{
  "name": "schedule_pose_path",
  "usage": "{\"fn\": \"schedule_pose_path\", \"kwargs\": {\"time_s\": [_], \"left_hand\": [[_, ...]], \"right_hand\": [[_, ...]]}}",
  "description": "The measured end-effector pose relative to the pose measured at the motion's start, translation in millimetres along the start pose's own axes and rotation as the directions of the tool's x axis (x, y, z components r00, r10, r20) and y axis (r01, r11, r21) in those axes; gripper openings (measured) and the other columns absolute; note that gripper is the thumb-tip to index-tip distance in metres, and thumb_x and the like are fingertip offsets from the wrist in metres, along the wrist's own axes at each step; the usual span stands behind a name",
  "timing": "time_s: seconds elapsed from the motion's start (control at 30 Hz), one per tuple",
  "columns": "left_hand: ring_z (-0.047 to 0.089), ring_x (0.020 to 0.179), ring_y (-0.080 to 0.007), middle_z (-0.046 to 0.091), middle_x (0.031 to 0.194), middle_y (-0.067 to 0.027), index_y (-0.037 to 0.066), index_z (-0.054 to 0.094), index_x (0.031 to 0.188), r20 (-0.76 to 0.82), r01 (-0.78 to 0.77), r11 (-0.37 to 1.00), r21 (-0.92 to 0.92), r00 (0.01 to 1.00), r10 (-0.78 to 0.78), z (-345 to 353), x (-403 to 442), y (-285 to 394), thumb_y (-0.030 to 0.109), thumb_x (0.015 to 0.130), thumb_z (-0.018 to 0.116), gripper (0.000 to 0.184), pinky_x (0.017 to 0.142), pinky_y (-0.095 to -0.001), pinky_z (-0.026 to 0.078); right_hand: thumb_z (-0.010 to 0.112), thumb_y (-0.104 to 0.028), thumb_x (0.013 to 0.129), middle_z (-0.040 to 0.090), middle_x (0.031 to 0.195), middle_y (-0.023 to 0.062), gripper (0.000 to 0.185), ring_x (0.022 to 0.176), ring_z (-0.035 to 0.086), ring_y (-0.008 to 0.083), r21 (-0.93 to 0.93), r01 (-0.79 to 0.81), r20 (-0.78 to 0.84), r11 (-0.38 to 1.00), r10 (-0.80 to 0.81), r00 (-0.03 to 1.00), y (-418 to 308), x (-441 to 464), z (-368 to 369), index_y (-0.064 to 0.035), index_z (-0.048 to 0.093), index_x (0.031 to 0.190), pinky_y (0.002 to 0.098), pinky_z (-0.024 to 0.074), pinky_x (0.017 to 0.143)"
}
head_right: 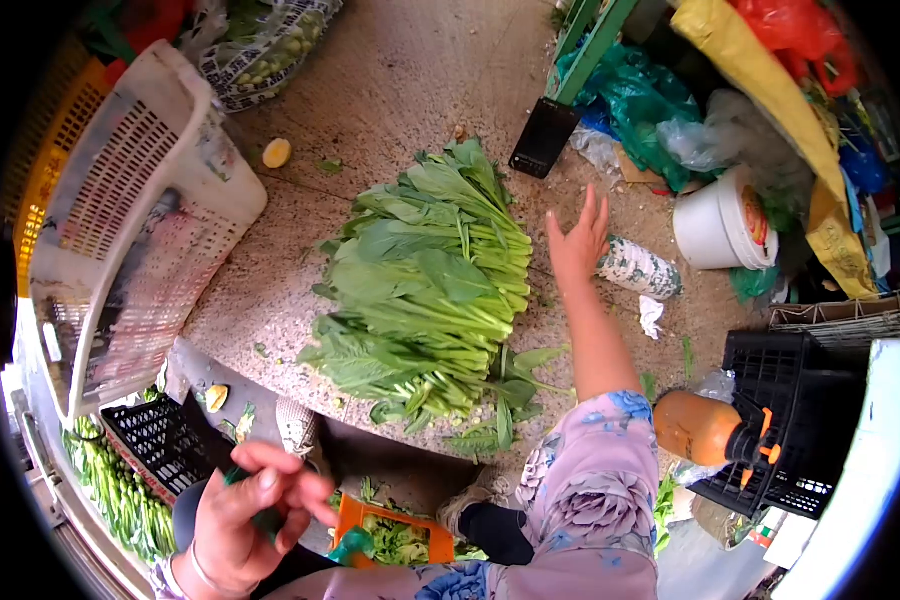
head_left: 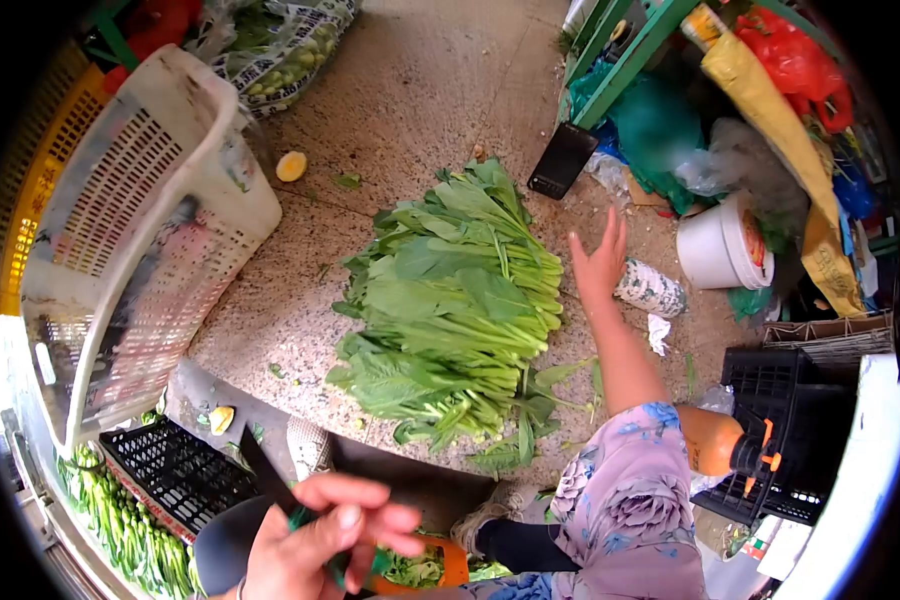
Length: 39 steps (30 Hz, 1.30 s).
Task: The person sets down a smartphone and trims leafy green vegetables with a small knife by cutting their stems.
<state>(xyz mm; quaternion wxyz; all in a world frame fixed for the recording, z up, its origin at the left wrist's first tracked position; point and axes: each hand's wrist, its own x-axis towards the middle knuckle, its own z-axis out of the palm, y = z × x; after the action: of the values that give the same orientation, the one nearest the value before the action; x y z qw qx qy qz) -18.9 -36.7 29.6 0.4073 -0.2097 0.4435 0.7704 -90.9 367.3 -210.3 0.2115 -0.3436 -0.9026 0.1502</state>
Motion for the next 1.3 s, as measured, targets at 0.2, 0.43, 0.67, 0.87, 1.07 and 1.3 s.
{"fn": "schedule_pose_path", "kwargs": {"time_s": [0.2, 0.43, 0.67, 0.87, 1.07, 1.3], "left_hand": [[0.050, 0.053, -0.0101, 0.061, 0.084, -0.0097, 0.003, 0.050, 0.107, 0.051, -0.076, 0.988, 0.131, 0.996, 0.070, -12.5, -0.4, -10.2, 0.017, 0.085, 0.053, 0.025, 0.041, -0.0191, 0.035], [0.043, 0.053, -0.0077, 0.057, 0.083, -0.0078, 0.000, 0.045, 0.115, 0.133, -0.251, 0.852, 0.459, 0.968, 0.214, -23.6, 9.1, -56.9, 0.010, 0.079, 0.056, 0.038, 0.043, -0.0213, 0.032], [0.053, 0.103, -0.0365, 0.055, 0.106, -0.0268, -0.002, 0.039, 0.124, 0.415, -0.443, 0.117, 0.889, 0.887, 0.205, -41.8, -9.1, -135.0, 0.018, 0.076, 0.055, 0.055, 0.085, -0.0392, 0.043], [0.052, 0.102, -0.0387, 0.043, 0.116, -0.0313, -0.008, 0.009, 0.135, 0.500, -0.488, -0.115, 0.865, 0.853, 0.149, -57.5, -33.3, -154.7, 0.016, 0.072, 0.059, 0.083, 0.087, -0.0384, 0.043], [0.053, 0.099, -0.0356, 0.046, 0.113, -0.0288, -0.003, 0.020, 0.135, 0.527, -0.512, -0.132, 0.849, 0.839, 0.138, -68.0, -31.3, -138.4, 0.036, 0.069, 0.068, 0.090, 0.087, -0.0363, 0.042], [0.046, 0.112, -0.0351, 0.046, 0.121, -0.0226, 0.006, 0.043, 0.126, 0.410, -0.399, -0.113, 0.910, 0.907, 0.098, -84.2, 6.8, -115.3, 0.041, 0.075, 0.059, 0.063, 0.093, -0.0422, 0.037]], "right_hand": [[0.061, -0.023, 0.079, 0.041, 0.128, 0.0181, 0.058, 0.118, 0.040, 0.0298, 0.412, -0.025, 0.229, 0.911, -0.077, 0.970, -18.9, -106.9, -65.8, -0.0053, 0.037, 0.128, 0.0397, 0.0329, 0.096], [0.062, -0.022, 0.082, 0.050, 0.119, 0.0163, 0.049, 0.109, 0.049, 0.0226, 0.661, -0.243, 0.579, 0.710, -0.278, 0.766, -126.4, -229.3, -216.6, -0.0003, 0.044, 0.122, 0.0307, 0.0430, 0.084], [0.058, -0.032, 0.085, 0.058, 0.101, 0.0073, 0.047, 0.089, 0.055, 0.0120, 0.668, -0.658, 0.727, 0.348, -0.117, 0.676, -141.4, -345.4, -238.3, -0.0021, 0.048, 0.120, 0.0253, 0.0455, 0.074], [0.056, -0.025, 0.087, 0.058, 0.086, 0.0001, 0.023, 0.070, 0.054, 0.0088, 0.637, -0.765, 0.754, 0.091, 0.132, 0.643, -144.5, -386.2, -229.6, -0.0057, 0.058, 0.100, 0.0250, 0.0458, 0.060], [0.055, -0.020, 0.088, 0.057, 0.076, 0.0034, 0.020, 0.055, 0.048, 0.0097, 0.661, -0.750, 0.716, 0.036, 0.271, 0.644, -135.2, -360.8, -210.4, -0.0031, 0.057, 0.097, 0.0239, 0.0415, 0.048], [0.060, -0.025, 0.084, 0.051, 0.068, 0.0035, 0.024, 0.054, 0.050, 0.0120, 0.642, -0.623, 0.552, 0.447, 0.294, 0.780, -105.7, -283.0, -127.6, -0.0030, 0.053, 0.092, 0.0275, 0.0421, 0.047]]}}
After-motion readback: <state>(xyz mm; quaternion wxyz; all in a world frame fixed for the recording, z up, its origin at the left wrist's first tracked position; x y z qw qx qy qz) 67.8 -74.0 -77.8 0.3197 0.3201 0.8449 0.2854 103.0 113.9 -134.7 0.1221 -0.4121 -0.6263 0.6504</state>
